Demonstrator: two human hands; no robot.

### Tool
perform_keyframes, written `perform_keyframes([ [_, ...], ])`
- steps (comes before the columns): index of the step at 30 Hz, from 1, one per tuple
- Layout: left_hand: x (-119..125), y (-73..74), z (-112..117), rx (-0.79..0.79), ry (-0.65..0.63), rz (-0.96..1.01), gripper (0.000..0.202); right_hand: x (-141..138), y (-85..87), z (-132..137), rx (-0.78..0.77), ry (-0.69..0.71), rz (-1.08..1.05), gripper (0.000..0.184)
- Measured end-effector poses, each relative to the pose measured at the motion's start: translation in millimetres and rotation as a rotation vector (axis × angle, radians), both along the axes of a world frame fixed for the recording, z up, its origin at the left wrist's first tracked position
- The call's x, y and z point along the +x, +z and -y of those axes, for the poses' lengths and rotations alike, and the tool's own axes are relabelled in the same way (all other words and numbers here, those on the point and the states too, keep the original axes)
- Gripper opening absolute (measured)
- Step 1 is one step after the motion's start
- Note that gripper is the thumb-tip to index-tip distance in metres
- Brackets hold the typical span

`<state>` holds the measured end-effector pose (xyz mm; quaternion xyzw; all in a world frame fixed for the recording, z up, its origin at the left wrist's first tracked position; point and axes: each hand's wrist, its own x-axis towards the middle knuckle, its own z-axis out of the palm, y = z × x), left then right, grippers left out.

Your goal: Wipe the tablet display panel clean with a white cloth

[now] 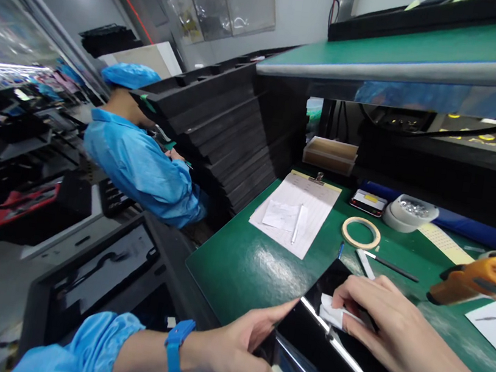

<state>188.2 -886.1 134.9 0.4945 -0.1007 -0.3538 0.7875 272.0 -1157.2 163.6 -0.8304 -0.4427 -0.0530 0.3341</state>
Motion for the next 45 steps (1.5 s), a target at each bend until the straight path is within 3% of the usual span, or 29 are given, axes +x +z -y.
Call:
perform_keyframes([
  [8,-1,-1.6,-2,-0.056,0.037,-0.016,0.102,-7,17.3,12,-0.033,0.090,0.017,0.040],
  [13,-2,-1.5,-3,-0.025,0.065,-0.068,0.101,-10,18.3,21,-0.080,0.121,-0.044,0.027],
  [17,-3,-1.8,-4,0.023,0.091,-0.095,0.101,-17,13.2,8,-0.096,0.153,-0.072,0.020],
  [24,-2,2.4,-3,0.002,0.086,-0.090,0.098,-18,0.9,-22,-0.022,0.029,-0.071,0.026],
  [29,-2,2.1,-3,-0.006,0.075,-0.081,0.101,-3,-0.2,4,-0.072,-0.085,-0.127,0.034],
  [33,-1,-2.5,-3,0.001,0.072,-0.079,0.106,-3,4.5,15,-0.145,-0.043,-0.208,0.034],
  [40,-2,-7.8,-1,-0.055,-0.010,-0.008,0.112,-24,6.6,-20,-0.060,0.051,-0.221,0.016],
  [45,-2,-15.4,-1,-0.055,-0.013,0.056,0.102,-34,-3.3,-41,0.019,0.061,-0.050,0.021],
])
